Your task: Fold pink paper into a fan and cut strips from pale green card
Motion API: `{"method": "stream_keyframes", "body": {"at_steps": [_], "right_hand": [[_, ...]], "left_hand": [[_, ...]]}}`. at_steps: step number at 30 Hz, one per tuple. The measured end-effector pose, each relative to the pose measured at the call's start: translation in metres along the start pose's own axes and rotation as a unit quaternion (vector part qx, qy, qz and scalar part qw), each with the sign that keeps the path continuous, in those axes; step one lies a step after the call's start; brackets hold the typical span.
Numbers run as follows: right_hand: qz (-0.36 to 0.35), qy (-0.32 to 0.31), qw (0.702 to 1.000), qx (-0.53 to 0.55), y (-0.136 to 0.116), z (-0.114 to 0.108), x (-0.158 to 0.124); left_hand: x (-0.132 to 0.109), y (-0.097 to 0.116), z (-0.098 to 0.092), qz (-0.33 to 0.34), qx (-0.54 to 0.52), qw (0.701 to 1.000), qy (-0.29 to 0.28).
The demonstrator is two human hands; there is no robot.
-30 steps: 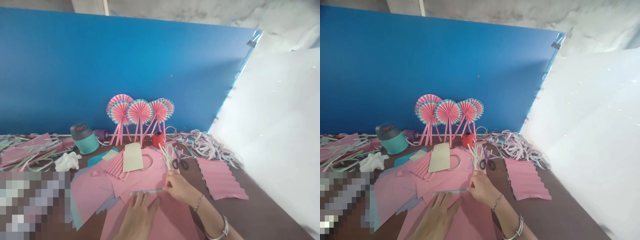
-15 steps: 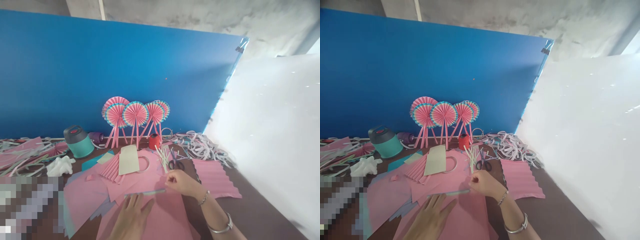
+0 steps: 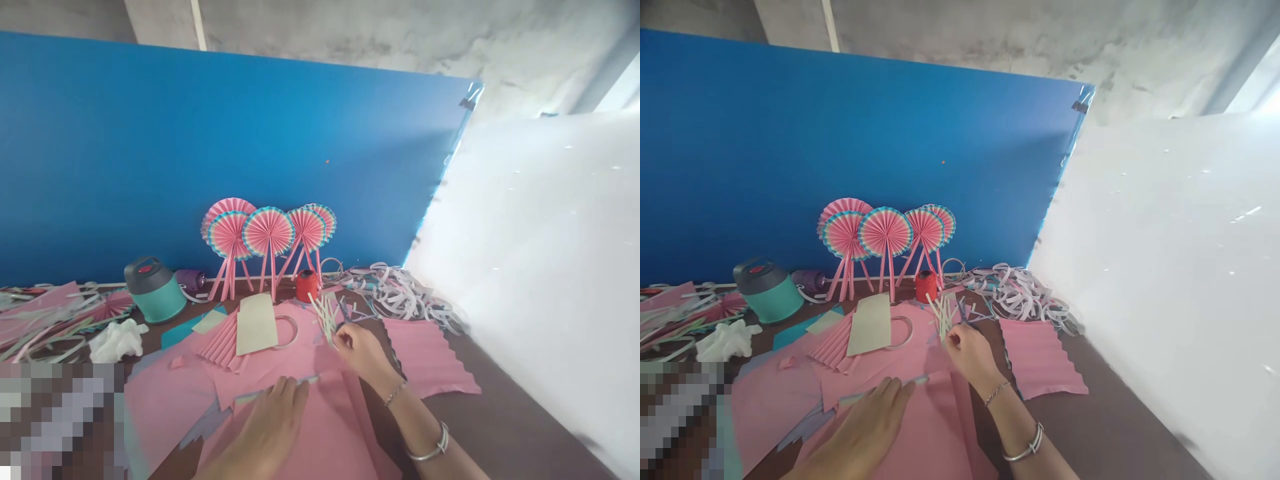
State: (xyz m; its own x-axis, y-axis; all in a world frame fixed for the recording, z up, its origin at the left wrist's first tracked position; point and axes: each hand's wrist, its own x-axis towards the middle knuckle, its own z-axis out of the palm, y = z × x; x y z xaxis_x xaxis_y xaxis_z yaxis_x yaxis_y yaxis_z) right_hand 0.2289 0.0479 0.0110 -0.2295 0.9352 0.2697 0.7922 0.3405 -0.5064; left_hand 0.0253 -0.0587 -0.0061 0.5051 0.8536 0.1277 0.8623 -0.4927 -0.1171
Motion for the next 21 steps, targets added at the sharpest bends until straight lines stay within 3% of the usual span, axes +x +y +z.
{"method": "stream_keyframes", "body": {"at_steps": [4, 7, 14, 17, 21], "right_hand": [[0.038, 0.086, 0.996, 0.005, 0.011, 0.0, 0.005], [0.074, 0.108, 0.991, 0.04, 0.021, -0.001, 0.008], [0.083, 0.058, 0.993, 0.062, 0.026, -0.012, 0.021], [0.039, 0.016, 0.998, 0.04, 0.009, -0.015, 0.024], [-0.122, -0.09, 0.987, -0.056, -0.017, -0.005, 0.029]], "left_hand": [[0.018, 0.011, 0.003, -0.021, 0.001, 1.0, 0.002], [0.022, 0.013, 0.004, -0.038, -0.033, 0.999, -0.016], [0.018, 0.001, -0.005, -0.038, -0.114, 0.991, -0.056], [0.017, -0.003, 0.005, -0.01, -0.127, 0.991, -0.038], [0.017, -0.002, 0.023, -0.005, -0.112, 0.994, 0.005]]}}
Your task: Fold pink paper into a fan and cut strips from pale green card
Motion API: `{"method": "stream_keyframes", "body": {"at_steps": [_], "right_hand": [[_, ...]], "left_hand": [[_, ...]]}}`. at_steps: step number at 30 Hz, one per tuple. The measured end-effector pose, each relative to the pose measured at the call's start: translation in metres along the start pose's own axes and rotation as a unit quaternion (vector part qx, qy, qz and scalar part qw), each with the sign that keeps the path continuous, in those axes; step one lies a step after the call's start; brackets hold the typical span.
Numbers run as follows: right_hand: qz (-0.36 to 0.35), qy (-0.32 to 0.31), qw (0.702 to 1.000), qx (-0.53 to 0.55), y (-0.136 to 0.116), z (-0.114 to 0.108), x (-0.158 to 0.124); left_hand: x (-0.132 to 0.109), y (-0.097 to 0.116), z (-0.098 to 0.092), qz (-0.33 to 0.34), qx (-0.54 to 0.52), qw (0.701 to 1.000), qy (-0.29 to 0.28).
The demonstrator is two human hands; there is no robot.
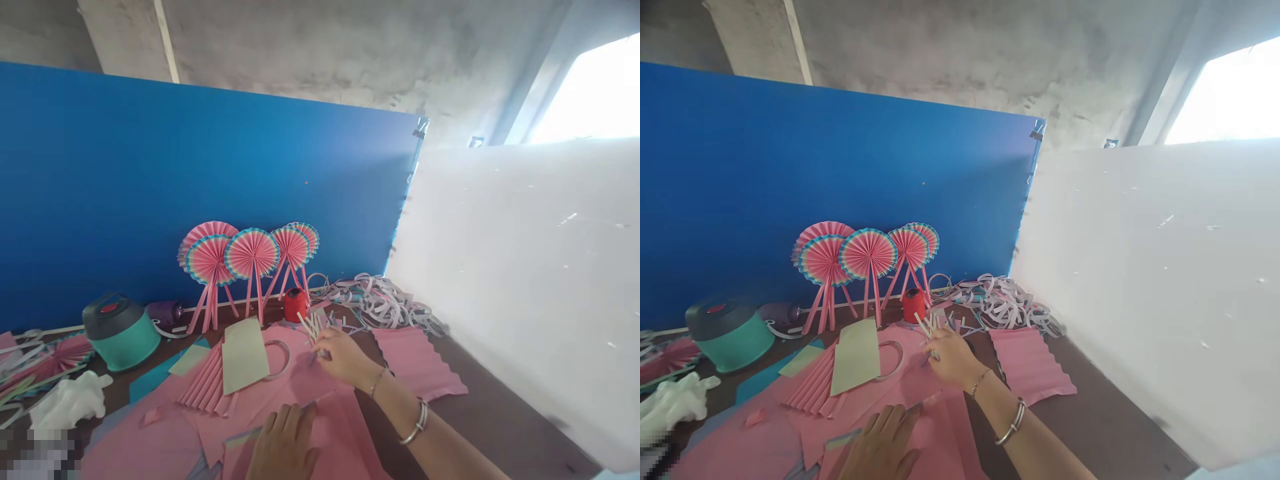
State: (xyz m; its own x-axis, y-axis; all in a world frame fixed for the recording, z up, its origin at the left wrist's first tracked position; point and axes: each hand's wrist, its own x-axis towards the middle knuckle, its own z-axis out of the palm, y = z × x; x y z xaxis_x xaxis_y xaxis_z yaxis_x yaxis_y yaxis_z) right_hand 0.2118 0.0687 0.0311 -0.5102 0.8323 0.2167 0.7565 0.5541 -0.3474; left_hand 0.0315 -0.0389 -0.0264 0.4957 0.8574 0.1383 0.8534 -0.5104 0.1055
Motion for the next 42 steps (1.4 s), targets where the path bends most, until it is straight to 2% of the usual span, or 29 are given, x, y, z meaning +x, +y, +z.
{"method": "stream_keyframes", "body": {"at_steps": [3, 6, 8, 13, 17, 21, 24, 26, 29, 31, 33, 35, 38, 40, 42], "right_hand": [[-0.058, -0.053, 0.99, -0.117, -0.009, 0.011, 0.01], [-0.084, -0.059, 0.977, -0.186, -0.008, 0.02, 0.018], [-0.09, -0.044, 0.978, -0.185, -0.003, 0.022, 0.021], [-0.055, -0.026, 0.991, -0.119, 0.009, 0.016, 0.017], [-0.12, -0.043, 0.982, -0.143, 0.009, 0.01, 0.014], [-0.18, -0.069, 0.968, -0.163, 0.008, 0.016, 0.02], [-0.098, 0.004, 0.995, 0.004, 0.007, 0.02, 0.028], [-0.016, 0.068, 0.99, 0.123, 0.005, 0.016, 0.031], [0.049, 0.113, 0.963, 0.239, 0.001, -0.001, 0.03], [0.084, 0.143, 0.914, 0.37, 0.0, -0.016, 0.028], [0.111, 0.174, 0.886, 0.416, 0.001, -0.029, 0.024], [0.115, 0.21, 0.905, 0.352, 0.003, -0.038, 0.019], [0.069, 0.238, 0.951, 0.187, 0.001, -0.044, 0.008], [0.05, 0.209, 0.963, 0.164, -0.005, -0.043, 0.0], [0.049, 0.131, 0.967, 0.213, -0.012, -0.039, -0.008]], "left_hand": [[0.001, 0.0, 0.003, -0.011, 0.01, 1.0, 0.005], [0.002, 0.001, -0.003, -0.008, -0.001, 1.0, -0.019], [0.002, 0.001, -0.009, -0.006, -0.011, 1.0, -0.017], [0.0, 0.0, -0.015, -0.009, -0.022, 1.0, -0.009], [0.001, 0.001, -0.013, -0.013, -0.015, 0.999, -0.029], [0.002, -0.001, -0.003, -0.017, -0.013, 1.0, -0.02], [0.003, -0.003, 0.003, -0.01, -0.009, 1.0, -0.023], [0.003, -0.003, 0.0, -0.01, -0.008, 1.0, -0.026], [0.001, 0.001, -0.013, -0.011, -0.014, 1.0, -0.017], [-0.001, 0.004, -0.022, -0.015, -0.021, 1.0, -0.013], [-0.004, 0.004, -0.027, -0.018, -0.025, 1.0, -0.003], [-0.006, 0.003, -0.026, -0.018, -0.022, 1.0, 0.014], [-0.008, 0.0, -0.022, 0.01, -0.013, 0.999, 0.036], [-0.008, 0.0, -0.02, 0.036, -0.015, 0.999, 0.035], [-0.007, 0.001, -0.021, 0.046, -0.017, 0.998, 0.025]]}}
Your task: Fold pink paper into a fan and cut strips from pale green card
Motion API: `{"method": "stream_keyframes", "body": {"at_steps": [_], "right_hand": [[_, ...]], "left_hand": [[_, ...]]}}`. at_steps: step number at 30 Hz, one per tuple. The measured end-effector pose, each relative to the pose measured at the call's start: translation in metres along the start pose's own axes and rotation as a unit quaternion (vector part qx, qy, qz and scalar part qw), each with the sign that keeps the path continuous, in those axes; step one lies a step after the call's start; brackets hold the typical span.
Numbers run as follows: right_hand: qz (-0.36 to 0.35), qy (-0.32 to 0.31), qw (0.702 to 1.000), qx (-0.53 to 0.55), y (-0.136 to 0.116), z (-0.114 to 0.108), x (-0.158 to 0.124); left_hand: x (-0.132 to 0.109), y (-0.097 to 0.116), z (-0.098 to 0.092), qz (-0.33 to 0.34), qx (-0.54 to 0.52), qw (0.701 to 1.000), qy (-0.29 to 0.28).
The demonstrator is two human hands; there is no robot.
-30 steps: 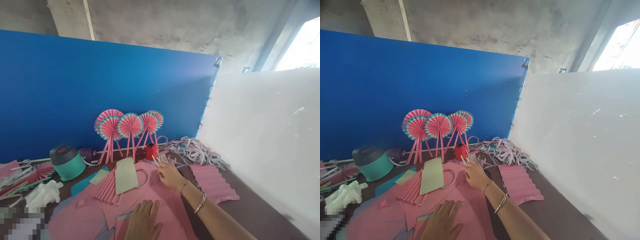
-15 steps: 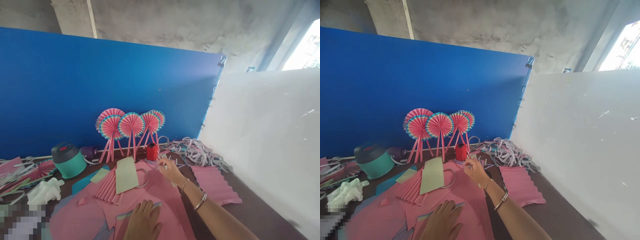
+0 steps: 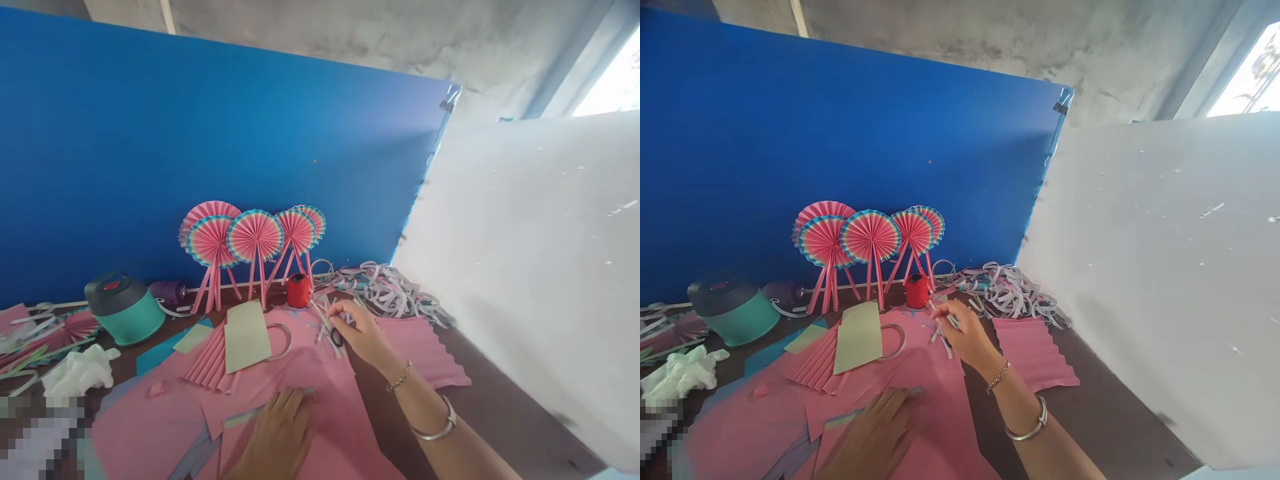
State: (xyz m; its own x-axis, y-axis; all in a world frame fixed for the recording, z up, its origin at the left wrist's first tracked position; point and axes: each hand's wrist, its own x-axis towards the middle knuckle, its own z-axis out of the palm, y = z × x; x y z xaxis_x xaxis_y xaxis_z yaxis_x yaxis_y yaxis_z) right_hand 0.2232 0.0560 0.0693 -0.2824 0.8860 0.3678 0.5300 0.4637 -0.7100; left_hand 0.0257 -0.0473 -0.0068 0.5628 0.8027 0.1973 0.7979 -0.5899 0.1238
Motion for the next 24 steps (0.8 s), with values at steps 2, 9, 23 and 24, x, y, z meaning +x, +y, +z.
{"method": "stream_keyframes", "body": {"at_steps": [2, 9, 23, 24], "right_hand": [[0.02, -0.1, 0.994, 0.03, -0.002, 0.005, -0.01], [0.074, -0.274, 0.959, -0.017, 0.02, 0.027, -0.033], [0.093, -0.287, 0.954, -0.002, 0.046, 0.041, -0.037], [0.092, -0.287, 0.954, -0.004, 0.046, 0.041, -0.037]], "left_hand": [[0.001, 0.002, -0.002, -0.001, 0.004, 1.0, -0.006], [0.006, 0.009, -0.012, -0.033, -0.002, 0.999, -0.028], [0.011, 0.01, -0.017, -0.051, -0.041, 0.997, -0.049], [0.01, 0.009, -0.017, -0.051, -0.04, 0.997, -0.045]]}}
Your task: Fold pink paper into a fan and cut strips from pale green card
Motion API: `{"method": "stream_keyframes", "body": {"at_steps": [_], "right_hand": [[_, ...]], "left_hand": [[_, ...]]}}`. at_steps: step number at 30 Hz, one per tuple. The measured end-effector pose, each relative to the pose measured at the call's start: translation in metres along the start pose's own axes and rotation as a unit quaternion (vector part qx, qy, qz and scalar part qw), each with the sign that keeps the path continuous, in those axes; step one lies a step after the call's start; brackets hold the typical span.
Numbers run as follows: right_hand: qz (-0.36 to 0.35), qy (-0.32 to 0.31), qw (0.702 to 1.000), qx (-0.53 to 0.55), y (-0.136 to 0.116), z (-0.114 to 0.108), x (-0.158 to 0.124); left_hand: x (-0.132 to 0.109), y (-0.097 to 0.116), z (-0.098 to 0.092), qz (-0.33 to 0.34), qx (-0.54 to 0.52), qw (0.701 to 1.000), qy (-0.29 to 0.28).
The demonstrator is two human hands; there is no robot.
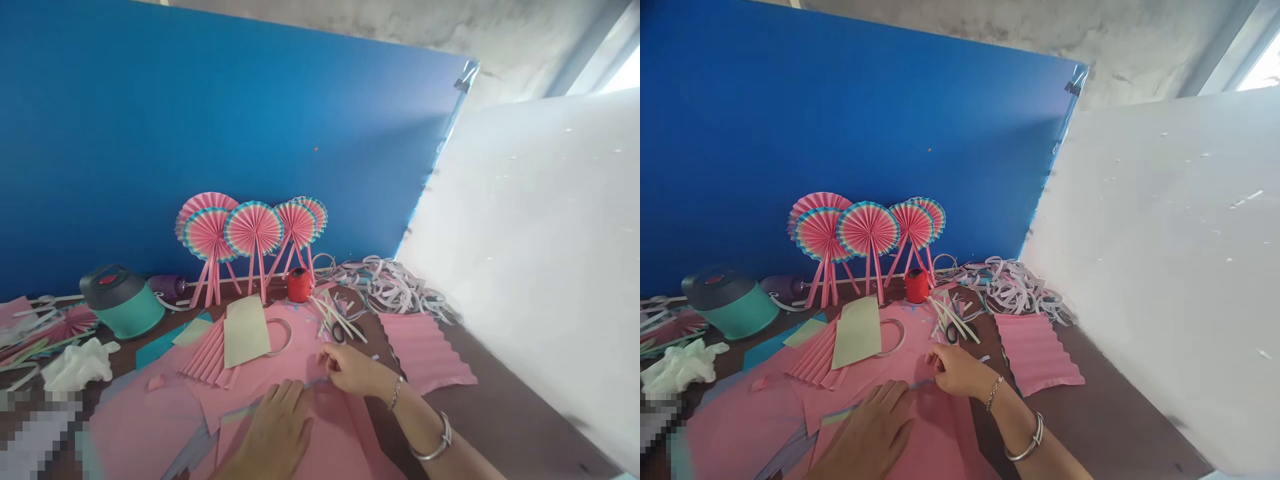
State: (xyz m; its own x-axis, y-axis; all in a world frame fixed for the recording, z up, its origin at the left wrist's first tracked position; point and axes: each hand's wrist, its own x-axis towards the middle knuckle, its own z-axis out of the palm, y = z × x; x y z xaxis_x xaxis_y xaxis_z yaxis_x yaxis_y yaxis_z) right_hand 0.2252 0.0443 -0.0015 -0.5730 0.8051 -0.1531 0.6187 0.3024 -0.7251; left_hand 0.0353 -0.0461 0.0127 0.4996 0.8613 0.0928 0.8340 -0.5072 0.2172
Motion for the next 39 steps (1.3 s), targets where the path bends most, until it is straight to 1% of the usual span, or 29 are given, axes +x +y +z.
{"method": "stream_keyframes", "body": {"at_steps": [5, 9, 18, 21, 27, 29, 34, 39], "right_hand": [[0.0, 0.002, 1.0, -0.002, -0.002, 0.0, 0.0], [-0.005, 0.009, 1.0, -0.016, -0.002, 0.0, 0.0], [0.002, 0.009, 0.999, -0.042, -0.01, -0.004, -0.001], [0.006, 0.014, 0.999, -0.047, -0.008, -0.004, -0.001], [0.01, 0.018, 0.999, -0.049, -0.006, -0.003, -0.002], [0.011, 0.016, 0.998, -0.053, -0.007, -0.004, -0.002], [0.01, 0.021, 0.997, -0.071, -0.009, -0.004, -0.003], [0.002, 0.025, 0.995, -0.097, -0.01, -0.002, -0.003]], "left_hand": [[-0.002, -0.002, 0.002, 0.005, -0.003, 1.0, 0.009], [0.0, -0.002, 0.006, 0.005, 0.018, 1.0, 0.01], [0.01, 0.0, 0.013, 0.004, 0.07, 0.997, -0.038], [0.009, 0.0, 0.016, 0.01, 0.081, 0.996, -0.032], [0.008, 0.001, 0.021, 0.007, 0.091, 0.996, -0.002], [0.009, 0.002, 0.021, 0.006, 0.091, 0.996, -0.011], [0.012, 0.002, 0.022, 0.016, 0.102, 0.993, -0.058], [0.012, 0.002, 0.027, 0.018, 0.117, 0.992, -0.053]]}}
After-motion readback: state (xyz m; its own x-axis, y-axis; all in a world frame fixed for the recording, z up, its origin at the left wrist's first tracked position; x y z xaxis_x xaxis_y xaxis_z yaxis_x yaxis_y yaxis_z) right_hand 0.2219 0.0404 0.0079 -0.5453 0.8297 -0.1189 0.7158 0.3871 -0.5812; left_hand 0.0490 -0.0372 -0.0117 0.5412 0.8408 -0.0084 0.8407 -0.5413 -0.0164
